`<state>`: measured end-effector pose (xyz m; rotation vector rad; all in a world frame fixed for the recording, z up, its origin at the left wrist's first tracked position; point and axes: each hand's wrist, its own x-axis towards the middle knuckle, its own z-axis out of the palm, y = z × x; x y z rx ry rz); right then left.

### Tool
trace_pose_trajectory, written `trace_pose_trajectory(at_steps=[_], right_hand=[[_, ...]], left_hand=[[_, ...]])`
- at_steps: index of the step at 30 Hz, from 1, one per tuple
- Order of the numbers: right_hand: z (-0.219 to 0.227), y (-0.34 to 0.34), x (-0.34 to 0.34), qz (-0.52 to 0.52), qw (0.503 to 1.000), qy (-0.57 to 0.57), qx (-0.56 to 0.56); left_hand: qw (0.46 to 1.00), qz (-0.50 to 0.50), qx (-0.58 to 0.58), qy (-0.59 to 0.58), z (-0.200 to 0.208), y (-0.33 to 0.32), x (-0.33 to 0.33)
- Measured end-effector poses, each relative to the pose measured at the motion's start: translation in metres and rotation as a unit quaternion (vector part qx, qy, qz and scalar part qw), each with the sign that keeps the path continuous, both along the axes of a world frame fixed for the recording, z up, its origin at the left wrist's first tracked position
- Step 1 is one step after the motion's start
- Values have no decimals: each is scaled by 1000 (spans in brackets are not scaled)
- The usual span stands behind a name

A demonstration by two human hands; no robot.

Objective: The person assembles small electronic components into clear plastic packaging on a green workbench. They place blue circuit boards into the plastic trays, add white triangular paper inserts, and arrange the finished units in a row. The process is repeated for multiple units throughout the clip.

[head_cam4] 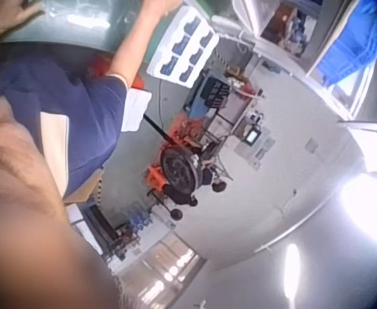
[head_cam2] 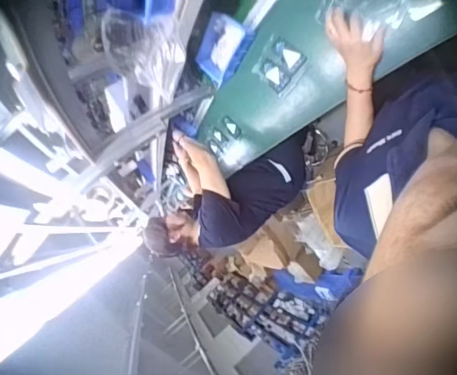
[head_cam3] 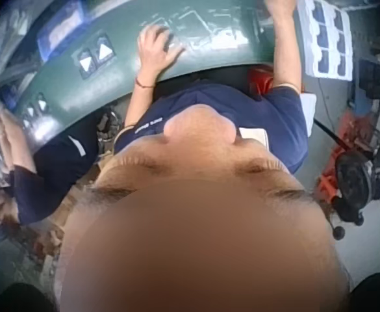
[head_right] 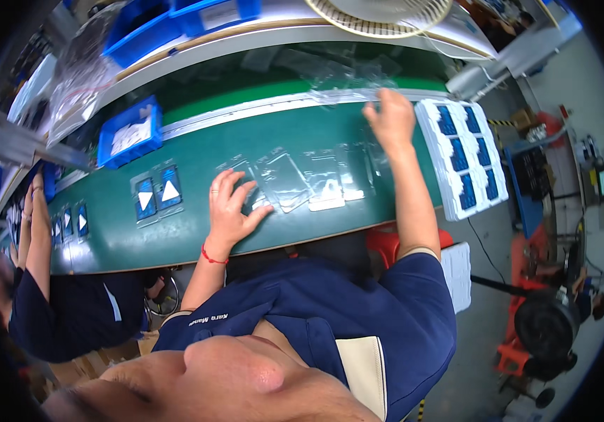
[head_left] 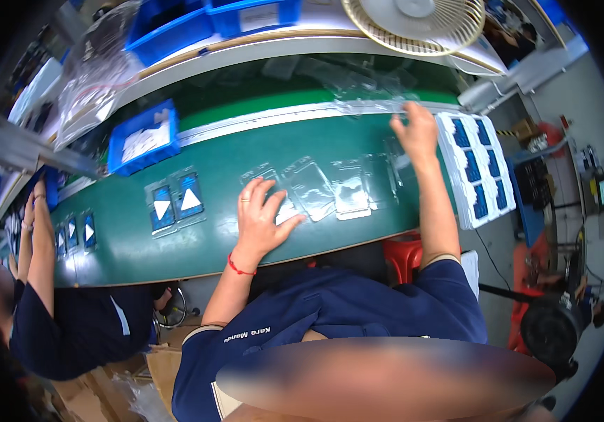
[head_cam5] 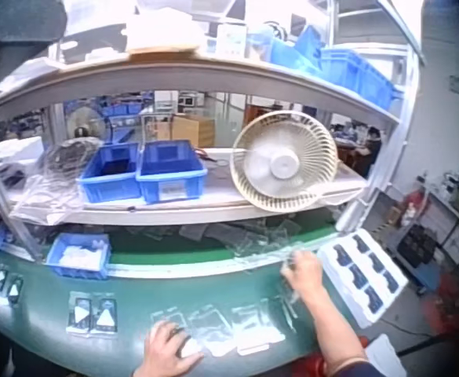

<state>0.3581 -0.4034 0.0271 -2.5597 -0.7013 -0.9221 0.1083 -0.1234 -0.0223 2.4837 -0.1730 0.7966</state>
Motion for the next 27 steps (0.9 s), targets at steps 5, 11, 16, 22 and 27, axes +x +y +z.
trace_pose_trajectory(at_steps=[5,11,16,22,27], right_hand=[[-42,-92,-11,-135,985,83,-69],[-70,-90,-52,-76,988,119,68],[-70,-76,-77,-45,981,162,95],[-40,-78,-117,76,972,213,-58],[-60,-68,-119,87,965,244,-50]], left_hand=[[986,-78,54,138,5,-71,14],[987,-43,77,133,-19,-68,22],[988,-52,70,128,-18,-54,20],[992,-58,66,91,-11,-60,19],[993,-77,54,68,-8,-63,21]])
